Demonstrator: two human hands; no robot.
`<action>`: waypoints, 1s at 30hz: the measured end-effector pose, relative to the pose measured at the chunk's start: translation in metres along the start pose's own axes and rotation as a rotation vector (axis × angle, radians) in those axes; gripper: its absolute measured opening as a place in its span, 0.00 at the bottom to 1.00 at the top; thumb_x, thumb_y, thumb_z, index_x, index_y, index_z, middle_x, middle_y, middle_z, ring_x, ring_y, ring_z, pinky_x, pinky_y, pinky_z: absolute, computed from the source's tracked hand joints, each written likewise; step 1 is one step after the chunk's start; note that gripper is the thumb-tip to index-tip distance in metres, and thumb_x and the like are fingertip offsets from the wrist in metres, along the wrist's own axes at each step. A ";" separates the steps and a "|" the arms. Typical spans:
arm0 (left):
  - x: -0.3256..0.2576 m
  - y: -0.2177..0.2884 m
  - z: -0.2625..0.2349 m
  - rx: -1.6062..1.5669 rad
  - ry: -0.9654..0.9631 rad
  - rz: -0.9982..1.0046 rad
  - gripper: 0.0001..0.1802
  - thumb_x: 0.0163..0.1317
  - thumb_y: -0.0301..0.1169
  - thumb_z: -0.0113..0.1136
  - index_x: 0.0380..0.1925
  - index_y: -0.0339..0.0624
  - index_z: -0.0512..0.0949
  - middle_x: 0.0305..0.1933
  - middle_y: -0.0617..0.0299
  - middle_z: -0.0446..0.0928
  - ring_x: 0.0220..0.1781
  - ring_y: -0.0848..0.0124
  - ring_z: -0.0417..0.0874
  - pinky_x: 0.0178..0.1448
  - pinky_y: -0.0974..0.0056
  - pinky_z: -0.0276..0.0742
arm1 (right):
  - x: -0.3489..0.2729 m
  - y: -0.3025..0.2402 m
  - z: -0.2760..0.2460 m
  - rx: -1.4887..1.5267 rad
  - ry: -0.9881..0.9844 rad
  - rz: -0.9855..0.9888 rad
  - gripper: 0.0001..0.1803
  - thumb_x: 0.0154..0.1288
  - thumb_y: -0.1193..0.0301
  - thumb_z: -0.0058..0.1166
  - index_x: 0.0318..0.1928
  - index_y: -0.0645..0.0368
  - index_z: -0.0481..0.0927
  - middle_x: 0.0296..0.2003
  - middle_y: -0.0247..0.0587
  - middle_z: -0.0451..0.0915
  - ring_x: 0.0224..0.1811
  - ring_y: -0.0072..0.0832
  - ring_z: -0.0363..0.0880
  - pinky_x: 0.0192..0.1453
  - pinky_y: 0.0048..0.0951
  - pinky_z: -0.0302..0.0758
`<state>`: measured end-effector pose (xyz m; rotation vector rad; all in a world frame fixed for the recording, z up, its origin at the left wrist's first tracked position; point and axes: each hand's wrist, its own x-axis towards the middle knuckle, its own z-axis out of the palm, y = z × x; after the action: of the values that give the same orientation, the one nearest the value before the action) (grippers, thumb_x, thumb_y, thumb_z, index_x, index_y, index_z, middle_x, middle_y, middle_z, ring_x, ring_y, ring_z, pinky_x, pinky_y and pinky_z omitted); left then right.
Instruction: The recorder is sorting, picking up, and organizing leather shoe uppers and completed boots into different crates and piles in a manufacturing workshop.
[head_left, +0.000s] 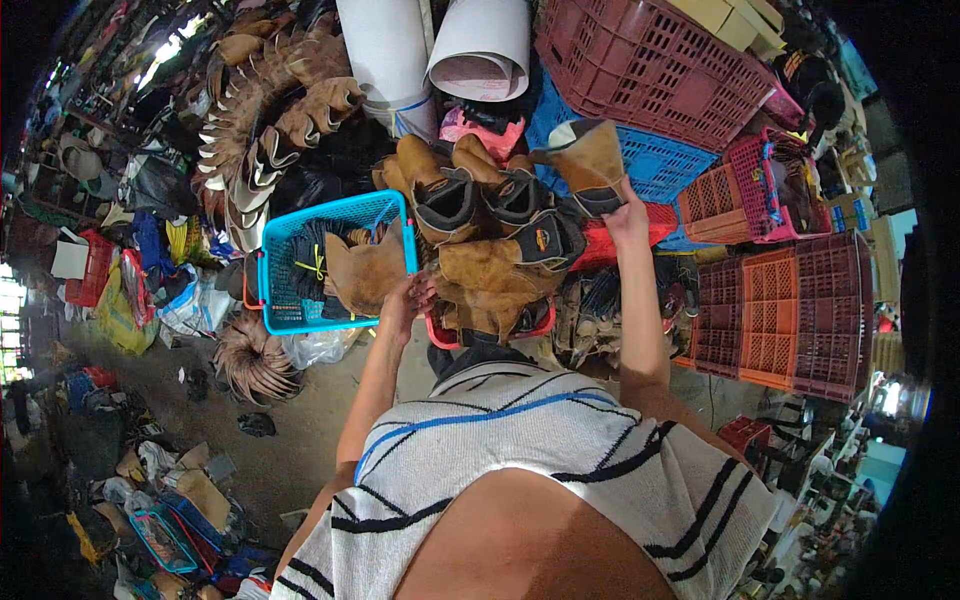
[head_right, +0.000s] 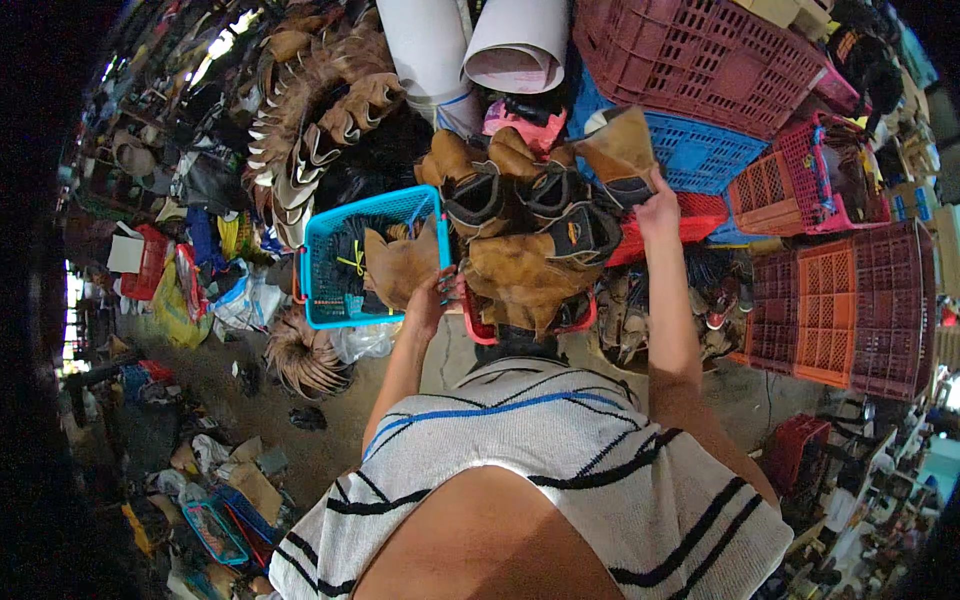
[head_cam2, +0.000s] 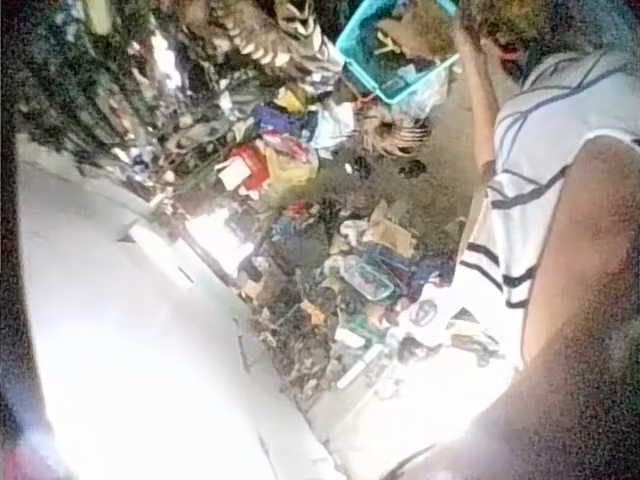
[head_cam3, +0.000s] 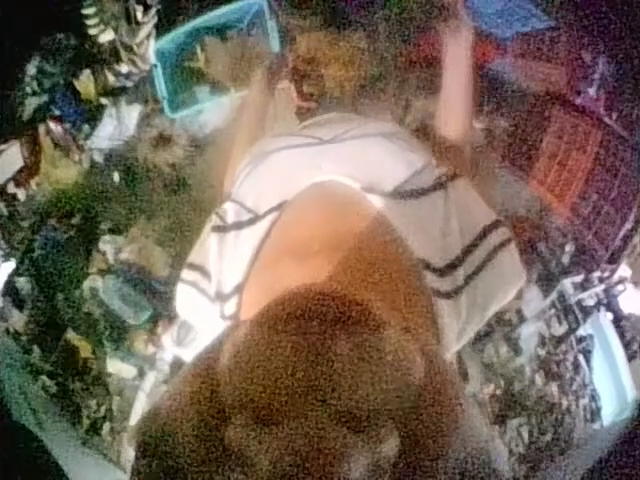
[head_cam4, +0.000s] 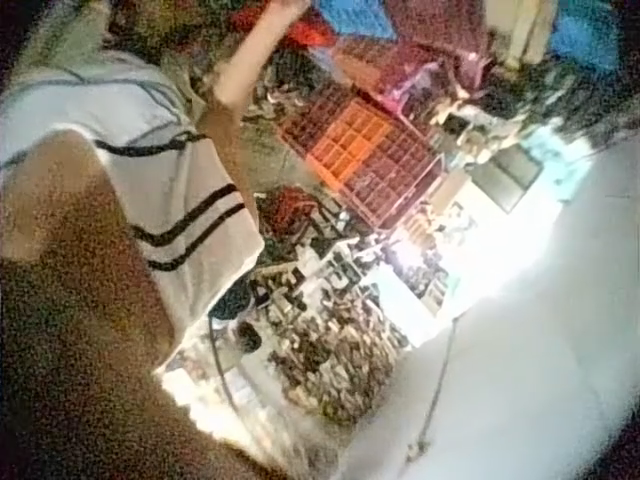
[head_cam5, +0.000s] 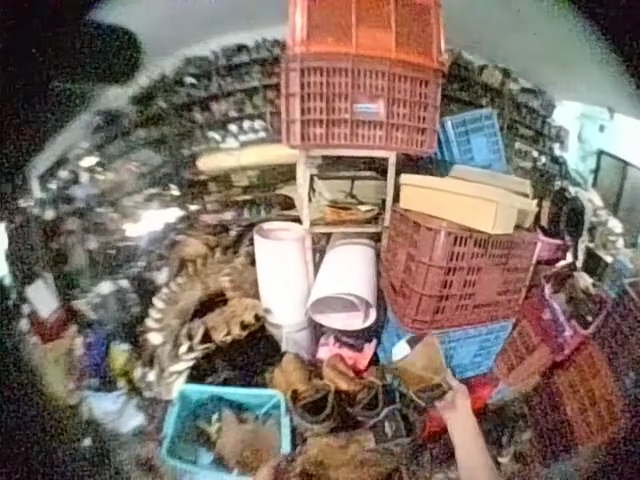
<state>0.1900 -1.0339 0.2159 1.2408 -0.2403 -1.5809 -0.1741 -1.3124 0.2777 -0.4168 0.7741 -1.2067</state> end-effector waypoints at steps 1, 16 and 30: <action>0.000 0.000 -0.006 -0.008 0.012 0.006 0.22 0.68 0.45 0.45 0.55 0.44 0.72 0.46 0.64 0.79 0.45 0.73 0.77 0.51 0.62 0.68 | -0.022 0.001 0.028 -0.187 0.123 -0.094 0.19 0.65 0.67 0.55 0.55 0.57 0.73 0.53 0.41 0.76 0.56 0.35 0.74 0.64 0.38 0.62; 0.044 -0.018 -0.036 -0.133 -0.022 -0.078 0.25 0.70 0.48 0.43 0.57 0.44 0.70 0.51 0.60 0.78 0.49 0.69 0.78 0.53 0.59 0.72 | -0.103 0.146 0.226 -2.080 -0.793 -1.213 0.17 0.51 0.72 0.58 0.43 0.57 0.73 0.36 0.39 0.77 0.50 0.36 0.71 0.58 0.50 0.61; 0.068 -0.001 -0.027 -0.014 -0.023 -0.066 0.27 0.69 0.52 0.44 0.58 0.46 0.71 0.58 0.61 0.75 0.50 0.69 0.76 0.51 0.65 0.68 | -0.107 0.101 0.240 -2.072 -0.854 -0.761 0.23 0.53 0.71 0.59 0.50 0.59 0.70 0.41 0.43 0.76 0.51 0.42 0.71 0.51 0.43 0.67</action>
<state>0.2182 -1.0771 0.1635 1.2317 -0.2041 -1.6514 0.0521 -1.2051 0.4072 -2.8598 0.8270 -0.2309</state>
